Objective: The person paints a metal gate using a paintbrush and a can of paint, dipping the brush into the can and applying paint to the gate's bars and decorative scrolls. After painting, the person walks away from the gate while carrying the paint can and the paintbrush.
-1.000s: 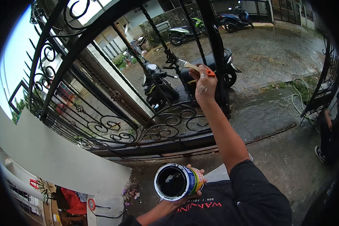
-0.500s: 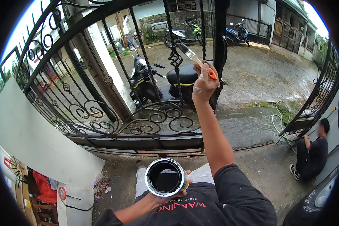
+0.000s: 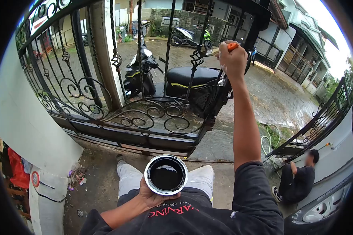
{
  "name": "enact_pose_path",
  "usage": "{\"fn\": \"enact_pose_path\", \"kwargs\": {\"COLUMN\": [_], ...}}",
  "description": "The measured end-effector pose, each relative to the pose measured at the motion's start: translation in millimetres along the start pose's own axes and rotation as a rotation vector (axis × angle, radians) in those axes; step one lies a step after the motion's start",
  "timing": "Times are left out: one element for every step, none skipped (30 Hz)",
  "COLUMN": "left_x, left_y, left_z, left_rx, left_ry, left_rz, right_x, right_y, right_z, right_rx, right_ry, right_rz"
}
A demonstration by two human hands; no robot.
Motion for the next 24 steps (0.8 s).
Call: {"fn": "enact_pose_path", "kwargs": {"left_x": [-1,-2,-3,-3,-3,-3,-3,-4,-5,-5,-7,-9,-11,-11,-11,-12,-14,-16,-17,-19,-20,-21,-23,-25], "left_y": [0,0,0,2,1,0,-2,-4,-7,-9,-7,-8,-8,-7,-7,-6,-5,-4,-6,-8,-10,-12,-13,-14], "left_z": [-1,-4,-7,-13,-13,-12,-8,-4,2,6,3,2,2,0,-1,-4,-5,-4,-1,6,11,14,16,18], "left_rx": [0.042,0.084,0.126,0.169,0.190,0.211,0.222,0.234,0.235,0.234,0.280,0.270,0.262,0.257,0.294,0.279,0.263,0.245,0.258,0.270,0.282,0.276,0.270,0.265], "left_ry": [-0.023,-0.047,-0.071,-0.077,-0.081,-0.084,-0.096,-0.108,-0.128,-0.146,-0.120,-0.094,-0.068,-0.044,-0.089,-0.075,-0.064,-0.053,-0.049,-0.047,-0.043,-0.038,-0.035,-0.033], "left_rz": [-0.022,-0.042,-0.063,-0.093,-0.111,-0.129,-0.149,-0.169,-0.188,-0.207,-0.165,-0.153,-0.140,-0.127,-0.136,-0.124,-0.113,-0.103,-0.103,-0.102,-0.102,-0.101,-0.098,-0.092], "right_x": [7,13,18,20,22,27,32,35,36,37,38,39,35,32,32,31,31,28,25,22,21,24,26,28], "right_y": [1,5,9,13,17,29,42,50,64,65,66,69,68,57,42,37,40,51,63,76,86,83,78,71], "right_z": [-3,-12,-20,-27,-29,-29,-30,-34,-31,-34,-35,-37,-43,-48,-54,-58,-55,-54,-52,-49,-48,-50,-51,-51], "right_rx": [0.016,-0.040,-0.095,-0.151,-0.184,-0.216,-0.245,-0.273,-0.226,-0.225,-0.226,-0.229,-0.256,-0.280,-0.303,-0.325,-0.347,-0.340,-0.332,-0.323,-0.324,-0.264,-0.206,-0.152], "right_ry": [0.029,0.075,0.119,0.163,0.168,0.174,0.179,0.185,0.079,0.101,0.123,0.144,0.184,0.204,0.221,0.237,0.194,0.161,0.128,0.094,0.073,0.095,0.116,0.134], "right_rz": [-0.015,0.035,0.081,0.126,0.167,0.209,0.254,0.298,0.428,0.403,0.377,0.354,0.337,0.321,0.303,0.284,0.349,0.389,0.428,0.465,0.527,0.448,0.367,0.283]}}
Point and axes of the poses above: each hand's wrist, its own x-axis towards the middle knuckle, its own z-axis out of the back of the hand, y = z × x, the point moved 8 cm from there along x, towards the middle knuckle, and after that the axes turned 9 degrees about z, right-handed, at the moved point
